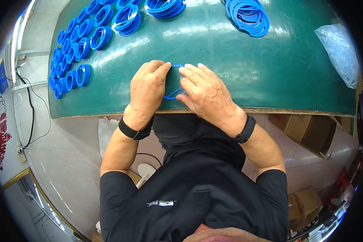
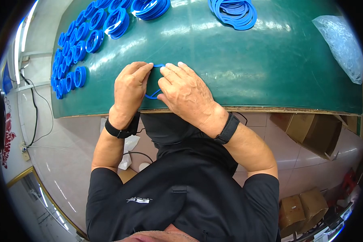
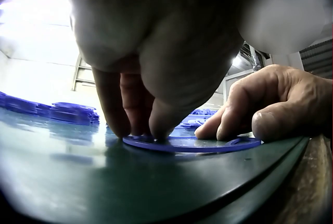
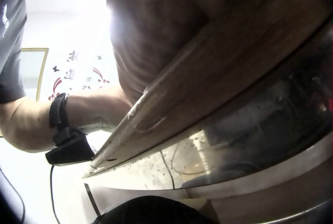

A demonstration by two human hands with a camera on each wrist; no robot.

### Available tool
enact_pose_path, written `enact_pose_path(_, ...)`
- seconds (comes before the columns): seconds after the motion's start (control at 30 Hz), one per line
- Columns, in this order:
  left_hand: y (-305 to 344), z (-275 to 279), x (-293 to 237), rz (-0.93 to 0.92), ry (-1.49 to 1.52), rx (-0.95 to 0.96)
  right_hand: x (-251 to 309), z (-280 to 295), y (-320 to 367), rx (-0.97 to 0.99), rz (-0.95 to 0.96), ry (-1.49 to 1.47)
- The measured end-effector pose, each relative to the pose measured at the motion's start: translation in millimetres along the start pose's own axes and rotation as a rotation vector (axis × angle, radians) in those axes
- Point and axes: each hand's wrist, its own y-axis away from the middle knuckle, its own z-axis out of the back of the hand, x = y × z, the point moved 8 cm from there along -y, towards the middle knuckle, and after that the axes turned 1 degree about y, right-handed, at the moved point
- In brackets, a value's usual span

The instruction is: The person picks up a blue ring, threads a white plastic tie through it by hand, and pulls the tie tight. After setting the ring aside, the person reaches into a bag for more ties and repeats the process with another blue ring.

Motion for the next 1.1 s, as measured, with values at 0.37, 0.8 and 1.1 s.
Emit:
enact_pose_path(0.37, -0.1, 0.6, -0.3, -0.006, -0.011, -0.006, -0.4, 0.2, -1.3, -0.006, -0.004, -0.006)
enact_pose_path(0.8, -1.4, 2.2, -1.6, -0.006, -0.009, 0.013, -1.1, -0.3, -1.2, -0.011, -0.012, -0.021)
enact_pose_path(1.1, 0.8, 2.1, 0.8, 0.001, 0.017, 0.005, -1.4, 0.9, 0.2, -0.024, -0.01, -0.021)
